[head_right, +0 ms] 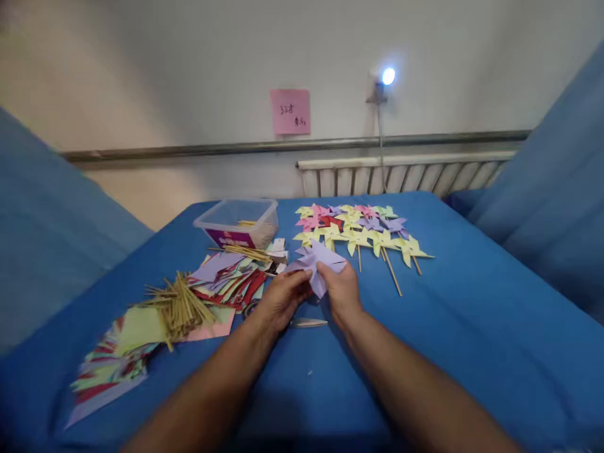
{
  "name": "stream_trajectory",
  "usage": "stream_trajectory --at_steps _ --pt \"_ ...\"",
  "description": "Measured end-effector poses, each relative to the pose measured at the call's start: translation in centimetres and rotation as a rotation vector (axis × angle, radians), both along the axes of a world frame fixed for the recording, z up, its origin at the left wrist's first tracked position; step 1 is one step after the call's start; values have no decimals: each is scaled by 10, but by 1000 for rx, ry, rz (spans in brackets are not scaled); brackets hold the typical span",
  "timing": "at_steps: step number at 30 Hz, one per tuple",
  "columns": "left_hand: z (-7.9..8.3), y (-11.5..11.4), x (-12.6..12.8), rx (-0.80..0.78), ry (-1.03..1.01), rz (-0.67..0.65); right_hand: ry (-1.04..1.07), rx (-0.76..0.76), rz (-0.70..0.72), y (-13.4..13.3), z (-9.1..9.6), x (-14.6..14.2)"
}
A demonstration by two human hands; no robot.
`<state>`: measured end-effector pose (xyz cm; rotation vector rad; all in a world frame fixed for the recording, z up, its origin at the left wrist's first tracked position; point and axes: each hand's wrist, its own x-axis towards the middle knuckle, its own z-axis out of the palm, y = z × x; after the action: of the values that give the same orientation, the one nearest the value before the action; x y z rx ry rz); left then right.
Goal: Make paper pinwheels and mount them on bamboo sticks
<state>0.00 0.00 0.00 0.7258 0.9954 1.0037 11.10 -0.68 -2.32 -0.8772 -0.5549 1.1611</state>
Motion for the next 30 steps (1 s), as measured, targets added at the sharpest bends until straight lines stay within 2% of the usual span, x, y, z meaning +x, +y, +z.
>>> stream_trajectory --at_steps 4,9,12,16,20,22,24,27,30 --pt "2 0 3 14 -36 34 -9 -8 -13 -2 4 -6" --pt "3 -1 5 43 -56 92 39 -10 49 -4 6 -9" --pt "5 0 3 44 -48 121 -13 -1 63 -4 4 -6" --pt "10 6 -6 52 -106 156 -267 113 18 -5 3 7" --pt "15 13 -18 25 -162 181 -755 343 -71 -10 10 20" --pt "16 15 -21 1 -179 167 -995 450 -63 -14 16 24" --pt "17 15 -22 -4 -199 148 -1148 516 -39 -16 20 25" --pt "17 13 -20 11 -211 106 -1226 545 -52 -15 22 24" --pt "18 10 -17 22 -193 85 -1183 523 -87 -13 20 24"
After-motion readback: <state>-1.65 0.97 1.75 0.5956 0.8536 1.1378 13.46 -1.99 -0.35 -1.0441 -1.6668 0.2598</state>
